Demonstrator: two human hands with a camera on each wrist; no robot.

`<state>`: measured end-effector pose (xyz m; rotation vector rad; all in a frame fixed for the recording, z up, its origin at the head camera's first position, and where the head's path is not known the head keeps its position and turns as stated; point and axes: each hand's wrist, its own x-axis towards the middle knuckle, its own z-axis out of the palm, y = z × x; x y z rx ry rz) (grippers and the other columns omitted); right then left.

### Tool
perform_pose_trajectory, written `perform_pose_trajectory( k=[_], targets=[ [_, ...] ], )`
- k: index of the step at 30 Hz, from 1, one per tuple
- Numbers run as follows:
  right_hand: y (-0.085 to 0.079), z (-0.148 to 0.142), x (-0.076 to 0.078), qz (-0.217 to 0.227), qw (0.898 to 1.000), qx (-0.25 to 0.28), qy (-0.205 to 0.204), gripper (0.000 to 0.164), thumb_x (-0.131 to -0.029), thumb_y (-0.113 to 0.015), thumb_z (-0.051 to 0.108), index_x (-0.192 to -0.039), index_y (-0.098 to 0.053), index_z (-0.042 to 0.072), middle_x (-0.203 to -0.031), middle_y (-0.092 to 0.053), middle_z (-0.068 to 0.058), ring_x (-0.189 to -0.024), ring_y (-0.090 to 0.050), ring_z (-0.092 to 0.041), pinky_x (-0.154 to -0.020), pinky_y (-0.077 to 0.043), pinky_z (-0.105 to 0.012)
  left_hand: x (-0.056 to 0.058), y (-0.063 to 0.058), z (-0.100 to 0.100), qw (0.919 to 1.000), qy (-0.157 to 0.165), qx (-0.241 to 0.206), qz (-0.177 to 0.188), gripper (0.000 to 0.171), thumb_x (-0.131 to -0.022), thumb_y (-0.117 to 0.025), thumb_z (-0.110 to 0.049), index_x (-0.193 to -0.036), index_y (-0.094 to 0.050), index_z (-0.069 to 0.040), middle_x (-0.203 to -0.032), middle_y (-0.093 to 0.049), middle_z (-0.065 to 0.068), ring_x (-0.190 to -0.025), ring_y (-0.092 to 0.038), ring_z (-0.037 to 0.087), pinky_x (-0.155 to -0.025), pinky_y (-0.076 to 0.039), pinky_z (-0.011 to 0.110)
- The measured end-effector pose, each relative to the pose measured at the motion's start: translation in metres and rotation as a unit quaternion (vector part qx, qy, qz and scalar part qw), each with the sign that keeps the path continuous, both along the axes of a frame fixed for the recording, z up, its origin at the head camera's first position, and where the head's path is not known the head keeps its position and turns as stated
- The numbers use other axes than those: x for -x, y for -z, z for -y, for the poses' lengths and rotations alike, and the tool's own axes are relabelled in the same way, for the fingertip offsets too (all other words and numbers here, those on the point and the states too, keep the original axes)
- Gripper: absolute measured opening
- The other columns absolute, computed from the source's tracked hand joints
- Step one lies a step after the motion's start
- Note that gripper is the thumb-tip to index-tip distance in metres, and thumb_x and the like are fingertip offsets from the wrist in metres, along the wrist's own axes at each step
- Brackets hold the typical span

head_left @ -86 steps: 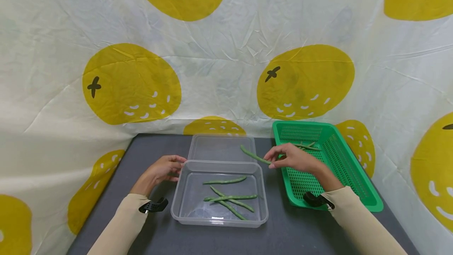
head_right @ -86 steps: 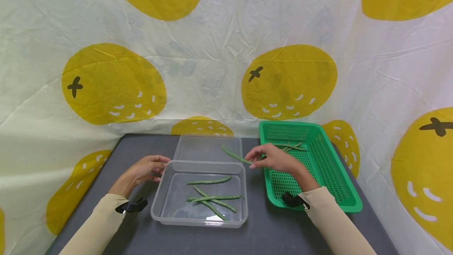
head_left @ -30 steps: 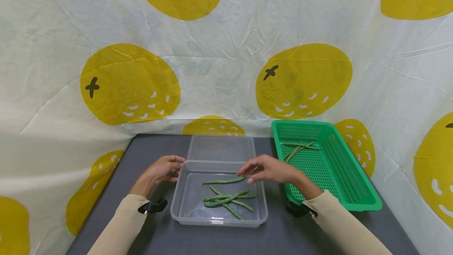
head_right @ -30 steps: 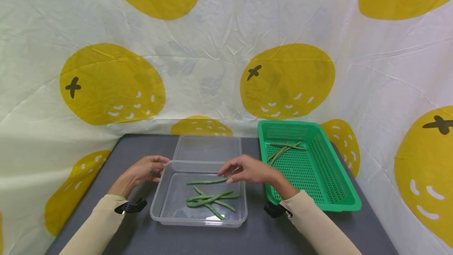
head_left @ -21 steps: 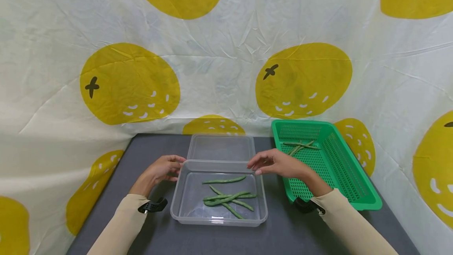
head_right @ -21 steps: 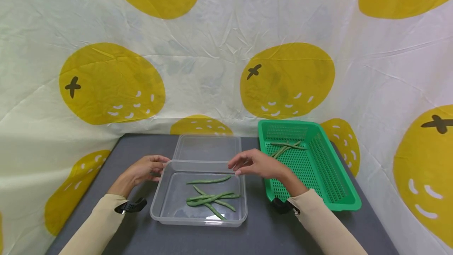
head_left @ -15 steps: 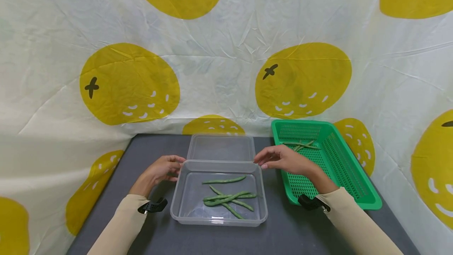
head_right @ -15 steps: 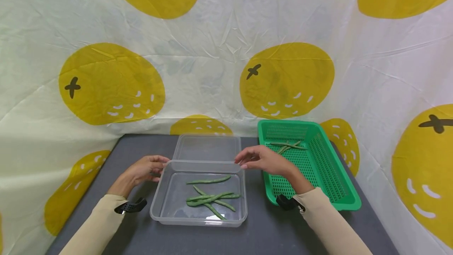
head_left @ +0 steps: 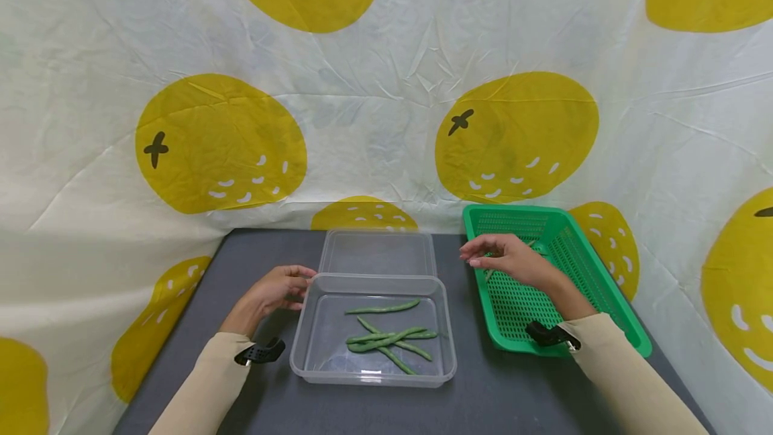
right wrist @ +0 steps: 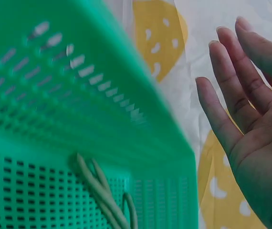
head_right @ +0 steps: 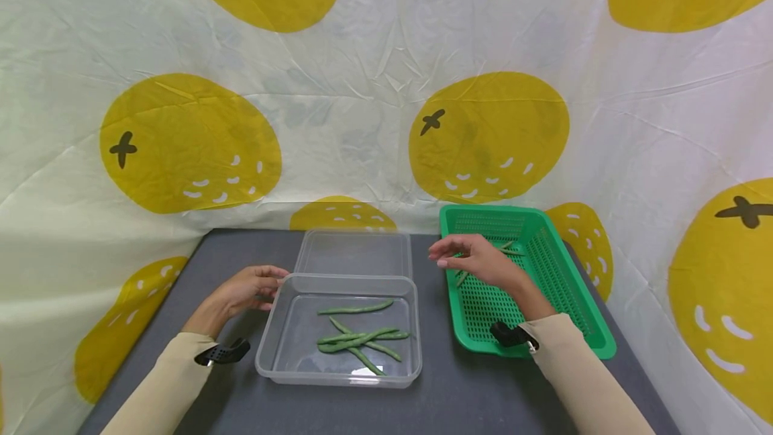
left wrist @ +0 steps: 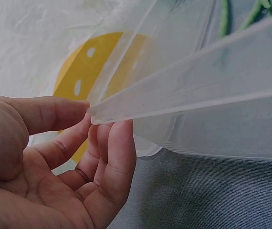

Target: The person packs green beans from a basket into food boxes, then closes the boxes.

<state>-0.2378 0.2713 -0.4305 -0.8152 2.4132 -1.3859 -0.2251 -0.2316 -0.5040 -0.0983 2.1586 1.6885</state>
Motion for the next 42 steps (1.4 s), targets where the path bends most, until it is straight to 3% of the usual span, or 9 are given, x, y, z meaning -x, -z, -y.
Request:
perform_pose_trajectory(
  k=[4, 10, 18, 24, 29, 34, 37, 42],
  targets=[
    [0.007, -0.013, 0.006, 0.001, 1.0, 0.008, 0.019, 0.029, -0.099, -0.066, 0.015, -0.127, -0.067, 0.007, -0.121, -0.07, -0.014, -0.109, -0.064, -0.038, -0.083, -0.057, -0.034, 0.0, 0.001, 0.0, 1.0, -0.004, -0.002, 0.004, 0.039, -0.096, -0.057, -0.006, -0.133, -0.058, 0.005, -0.115, -0.065, 0.021, -0.081, -0.063, 0.021, -0.069, -0.057, 0.039],
    [0.016, -0.03, 0.014, -0.015, 0.999, -0.003, 0.048, 0.033, -0.1, -0.065, 0.016, -0.13, -0.065, 0.004, -0.124, -0.068, -0.021, -0.11, -0.065, -0.029, -0.091, -0.054, -0.033, 0.001, 0.001, 0.001, 1.0, -0.003, 0.0, 0.002, 0.038, -0.097, -0.057, -0.007, -0.133, -0.058, 0.005, -0.112, -0.066, 0.02, -0.082, -0.063, 0.021, -0.069, -0.057, 0.039],
    [0.028, -0.053, 0.026, -0.019, 0.996, -0.011, 0.085, 0.034, -0.101, -0.064, 0.022, -0.13, -0.064, 0.006, -0.127, -0.067, -0.019, -0.115, -0.063, -0.025, -0.093, -0.054, -0.032, 0.0, 0.002, 0.001, 1.0, -0.002, -0.001, -0.003, 0.038, -0.097, -0.058, -0.008, -0.132, -0.058, 0.005, -0.108, -0.066, 0.021, -0.082, -0.063, 0.021, -0.07, -0.058, 0.039],
    [0.034, -0.067, 0.034, -0.029, 0.994, -0.019, 0.102, 0.034, -0.1, -0.065, 0.022, -0.131, -0.064, 0.007, -0.122, -0.071, -0.011, -0.111, -0.063, -0.015, -0.09, -0.052, -0.026, 0.0, 0.002, 0.0, 1.0, -0.004, 0.002, -0.003, 0.039, -0.097, -0.059, -0.009, -0.133, -0.058, 0.005, -0.107, -0.066, 0.02, -0.082, -0.063, 0.021, -0.07, -0.057, 0.039],
    [0.038, -0.075, 0.041, -0.021, 0.994, -0.025, 0.105, 0.037, -0.098, -0.068, 0.023, -0.132, -0.063, 0.007, -0.126, -0.068, -0.016, -0.112, -0.063, -0.019, -0.089, -0.052, -0.026, 0.0, 0.0, 0.0, 1.0, -0.004, 0.002, -0.004, 0.039, -0.096, -0.059, -0.008, -0.133, -0.058, 0.005, -0.11, -0.066, 0.021, -0.083, -0.063, 0.022, -0.07, -0.058, 0.039],
    [0.044, -0.084, 0.049, -0.013, 0.993, -0.039, 0.108, 0.043, -0.098, -0.068, 0.022, -0.136, -0.06, 0.004, -0.134, -0.061, -0.023, -0.122, -0.058, -0.036, -0.09, -0.052, -0.026, 0.0, 0.0, 0.0, 1.0, -0.009, 0.002, 0.001, 0.038, -0.096, -0.06, -0.009, -0.131, -0.059, 0.004, -0.11, -0.066, 0.021, -0.084, -0.063, 0.023, -0.07, -0.058, 0.039],
    [0.048, -0.09, 0.053, -0.011, 0.992, -0.049, 0.115, 0.046, -0.099, -0.068, 0.02, -0.139, -0.057, 0.001, -0.138, -0.06, -0.021, -0.128, -0.054, -0.041, -0.093, -0.053, -0.032, 0.0, 0.0, -0.001, 1.0, -0.009, 0.001, 0.004, 0.037, -0.096, -0.06, -0.01, -0.131, -0.06, 0.003, -0.109, -0.066, 0.021, -0.084, -0.063, 0.023, -0.071, -0.057, 0.039],
    [0.054, -0.096, 0.056, -0.027, 0.988, -0.076, 0.13, 0.046, -0.099, -0.066, 0.016, -0.141, -0.056, 0.001, -0.141, -0.058, -0.022, -0.13, -0.051, -0.043, -0.098, -0.049, -0.054, 0.001, 0.0, -0.001, 0.9999, -0.009, -0.002, 0.008, 0.036, -0.097, -0.061, -0.011, -0.13, -0.06, 0.002, -0.108, -0.066, 0.02, -0.084, -0.062, 0.023, -0.071, -0.057, 0.039]
  ],
)
